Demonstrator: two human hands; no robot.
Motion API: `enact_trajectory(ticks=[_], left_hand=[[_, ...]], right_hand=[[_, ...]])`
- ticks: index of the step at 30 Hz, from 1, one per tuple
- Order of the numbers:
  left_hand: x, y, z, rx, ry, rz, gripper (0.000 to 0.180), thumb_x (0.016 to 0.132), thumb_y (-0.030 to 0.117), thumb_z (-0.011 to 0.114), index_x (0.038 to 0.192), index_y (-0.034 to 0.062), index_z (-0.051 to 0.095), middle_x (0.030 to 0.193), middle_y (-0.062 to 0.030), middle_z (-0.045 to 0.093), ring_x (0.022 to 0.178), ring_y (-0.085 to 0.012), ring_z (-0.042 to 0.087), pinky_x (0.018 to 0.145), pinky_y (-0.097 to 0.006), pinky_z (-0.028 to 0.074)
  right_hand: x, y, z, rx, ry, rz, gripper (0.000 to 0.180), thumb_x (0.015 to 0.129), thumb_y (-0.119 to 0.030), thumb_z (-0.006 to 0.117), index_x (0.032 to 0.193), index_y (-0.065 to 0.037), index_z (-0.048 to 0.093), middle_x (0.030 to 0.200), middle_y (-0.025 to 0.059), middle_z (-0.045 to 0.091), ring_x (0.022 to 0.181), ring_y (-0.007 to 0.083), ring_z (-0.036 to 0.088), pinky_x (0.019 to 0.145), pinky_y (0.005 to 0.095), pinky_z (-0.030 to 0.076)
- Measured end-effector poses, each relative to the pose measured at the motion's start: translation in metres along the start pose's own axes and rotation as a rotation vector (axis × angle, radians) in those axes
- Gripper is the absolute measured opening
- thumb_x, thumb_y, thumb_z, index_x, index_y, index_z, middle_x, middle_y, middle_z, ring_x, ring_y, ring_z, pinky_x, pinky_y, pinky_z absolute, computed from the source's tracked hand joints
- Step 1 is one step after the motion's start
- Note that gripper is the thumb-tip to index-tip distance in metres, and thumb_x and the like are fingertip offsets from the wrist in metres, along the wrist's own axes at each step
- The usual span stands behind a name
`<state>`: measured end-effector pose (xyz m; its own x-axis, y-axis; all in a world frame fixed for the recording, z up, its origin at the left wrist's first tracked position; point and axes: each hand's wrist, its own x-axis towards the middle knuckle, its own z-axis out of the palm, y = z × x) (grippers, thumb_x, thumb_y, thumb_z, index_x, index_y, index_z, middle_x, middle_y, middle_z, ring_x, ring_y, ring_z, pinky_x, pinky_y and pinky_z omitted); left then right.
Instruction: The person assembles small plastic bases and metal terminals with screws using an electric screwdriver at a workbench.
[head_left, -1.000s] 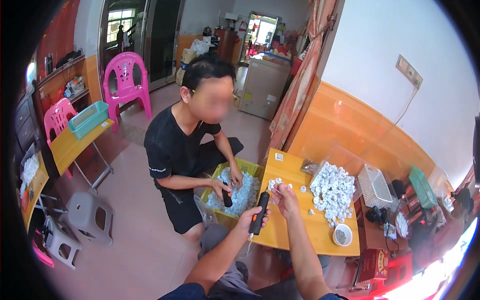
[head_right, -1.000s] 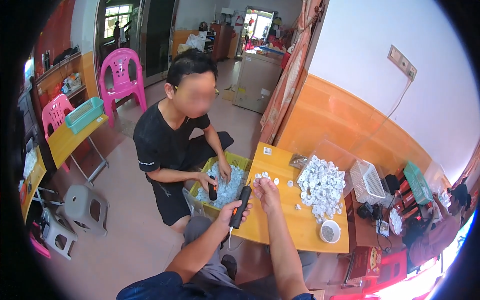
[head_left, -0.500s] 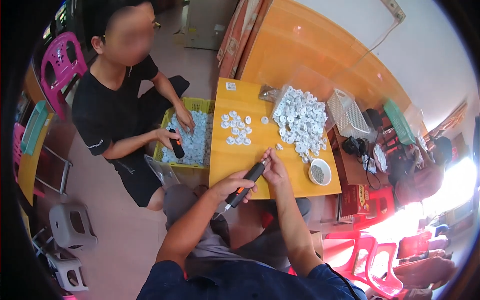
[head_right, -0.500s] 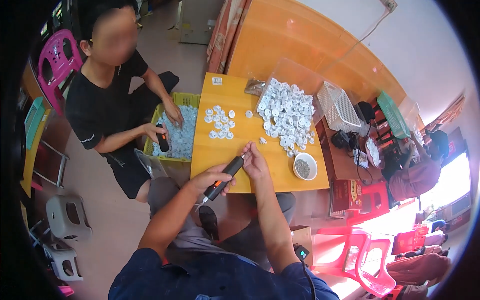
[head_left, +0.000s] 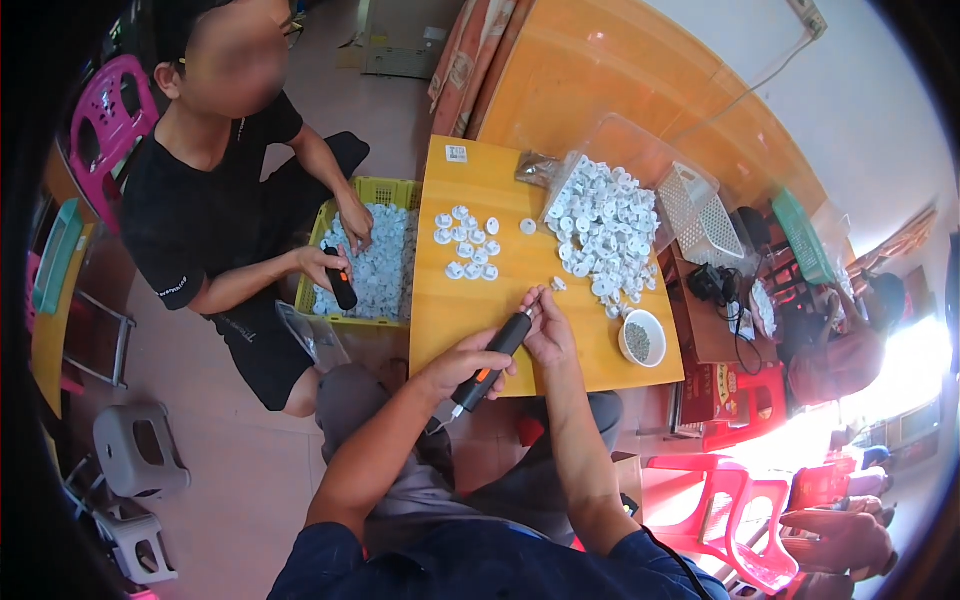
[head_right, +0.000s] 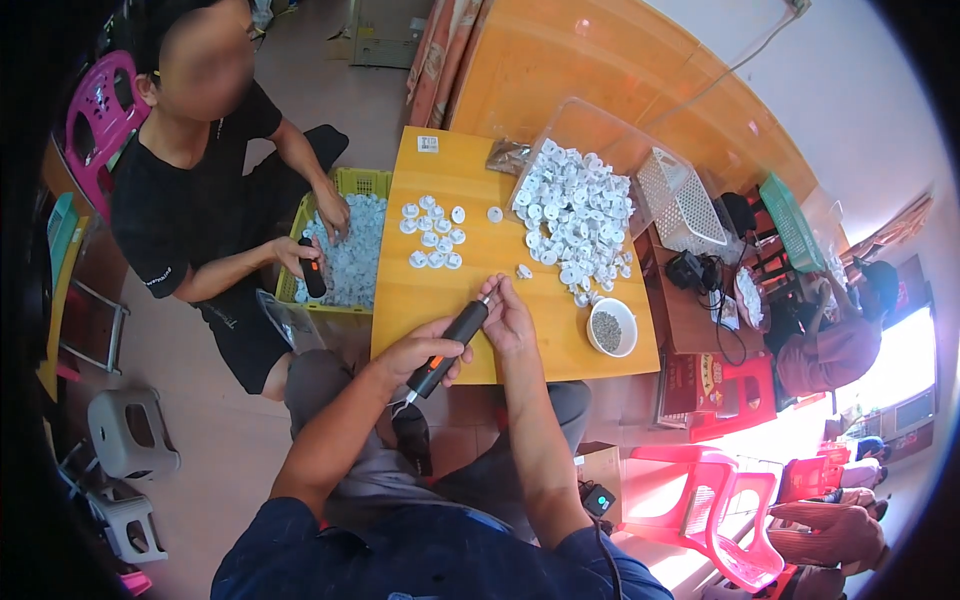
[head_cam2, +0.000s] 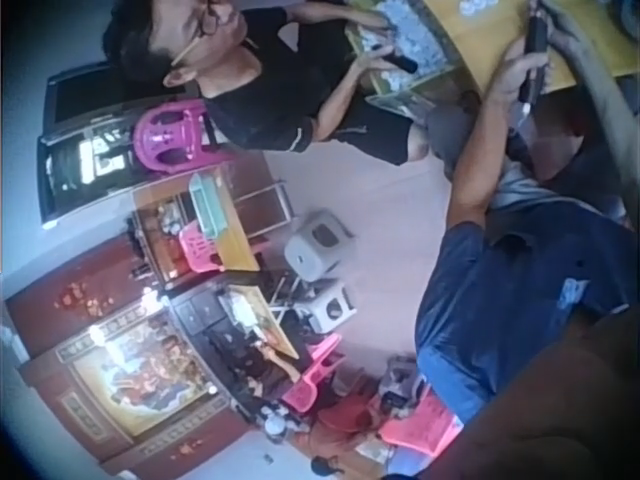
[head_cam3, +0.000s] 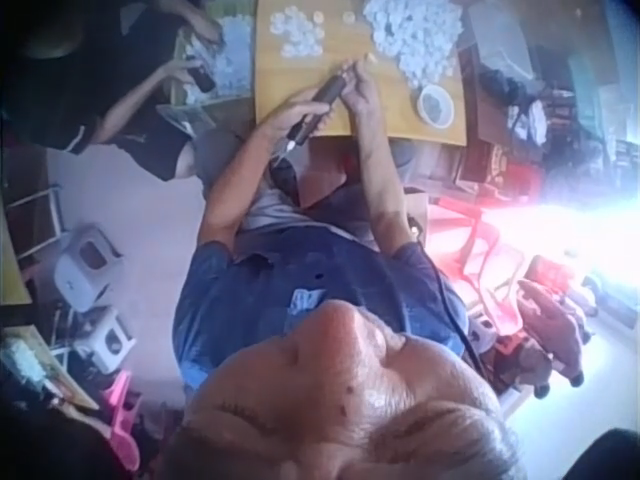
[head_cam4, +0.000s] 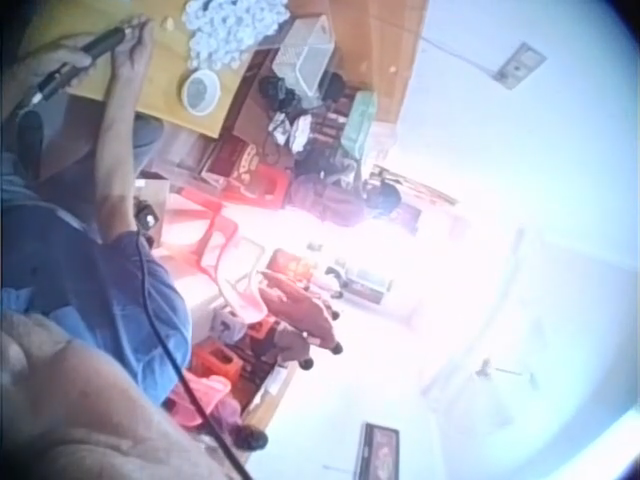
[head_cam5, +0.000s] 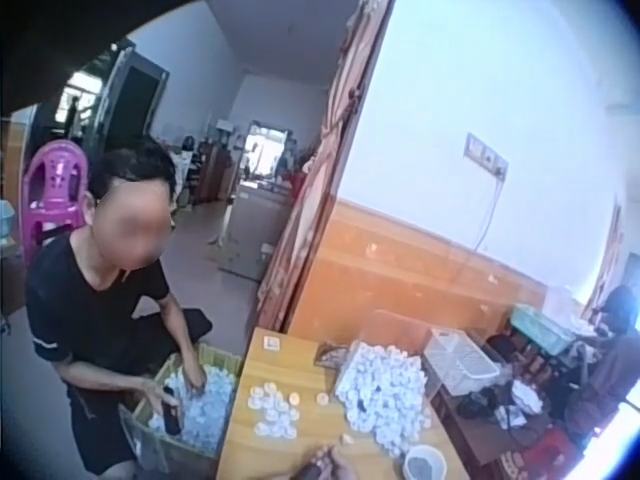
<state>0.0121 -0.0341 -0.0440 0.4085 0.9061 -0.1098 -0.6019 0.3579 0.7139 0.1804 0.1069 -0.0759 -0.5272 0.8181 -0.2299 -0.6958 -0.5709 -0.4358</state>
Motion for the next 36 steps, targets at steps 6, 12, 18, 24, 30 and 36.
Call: enact_trajectory(ticks=[6,12,18,24,30,36], left_hand=[[-0.002,0.002,-0.002,0.013,-0.002,-0.023,0.050,0.094,0.015,0.060,0.138,0.0033,0.041,0.097,-0.0105,0.062,0.069,-0.0160,0.064,0.057,-0.030,0.057],[-0.003,0.004,0.000,0.003,0.009,-0.032,0.045,0.094,0.015,0.060,0.134,0.0029,0.044,0.098,-0.0110,0.062,0.068,-0.0161,0.064,0.056,-0.030,0.057],[-0.009,0.003,-0.002,-0.051,0.019,-0.056,0.041,0.093,0.013,0.060,0.130,0.0027,0.045,0.099,-0.0114,0.063,0.068,-0.0162,0.064,0.055,-0.030,0.057],[-0.008,0.003,0.003,0.027,0.056,-0.065,0.037,0.091,0.014,0.064,0.122,0.0009,0.049,0.094,-0.0110,0.066,0.062,-0.0153,0.065,0.050,-0.029,0.056],[-0.008,0.000,0.000,0.088,0.040,-0.067,0.045,0.092,0.010,0.064,0.132,0.0031,0.044,0.097,-0.0094,0.064,0.063,-0.0149,0.065,0.051,-0.029,0.057],[-0.007,0.000,0.007,0.074,0.055,-0.012,0.045,0.089,0.012,0.067,0.128,0.0026,0.046,0.087,-0.0081,0.066,0.059,-0.0143,0.065,0.048,-0.028,0.055]], right_hand=[[0.001,0.001,0.000,0.000,-0.026,0.019,0.018,0.103,-0.024,0.057,0.108,-0.008,0.063,0.098,0.0044,0.070,0.089,0.0196,0.068,0.082,0.0375,0.058],[0.000,0.001,-0.001,-0.008,-0.036,0.035,0.018,0.103,-0.025,0.057,0.107,-0.008,0.063,0.096,0.0054,0.069,0.088,0.0199,0.068,0.083,0.0382,0.058],[-0.006,-0.009,0.005,-0.306,-0.164,0.019,0.016,0.102,-0.023,0.058,0.103,-0.008,0.063,0.098,0.0051,0.069,0.090,0.0180,0.068,0.082,0.0351,0.058],[-0.015,-0.024,0.004,-0.462,-0.103,0.068,0.016,0.101,-0.023,0.060,0.105,-0.007,0.062,0.096,0.0059,0.069,0.089,0.0199,0.070,0.081,0.0335,0.060],[-0.017,-0.014,0.008,-0.367,-0.123,0.061,0.016,0.101,-0.024,0.060,0.105,-0.009,0.063,0.096,0.0047,0.070,0.087,0.0191,0.070,0.076,0.0322,0.060],[-0.017,-0.005,0.008,-0.317,-0.070,0.016,0.016,0.101,-0.024,0.061,0.107,-0.009,0.063,0.097,0.0035,0.069,0.090,0.0184,0.070,0.079,0.0325,0.059]])
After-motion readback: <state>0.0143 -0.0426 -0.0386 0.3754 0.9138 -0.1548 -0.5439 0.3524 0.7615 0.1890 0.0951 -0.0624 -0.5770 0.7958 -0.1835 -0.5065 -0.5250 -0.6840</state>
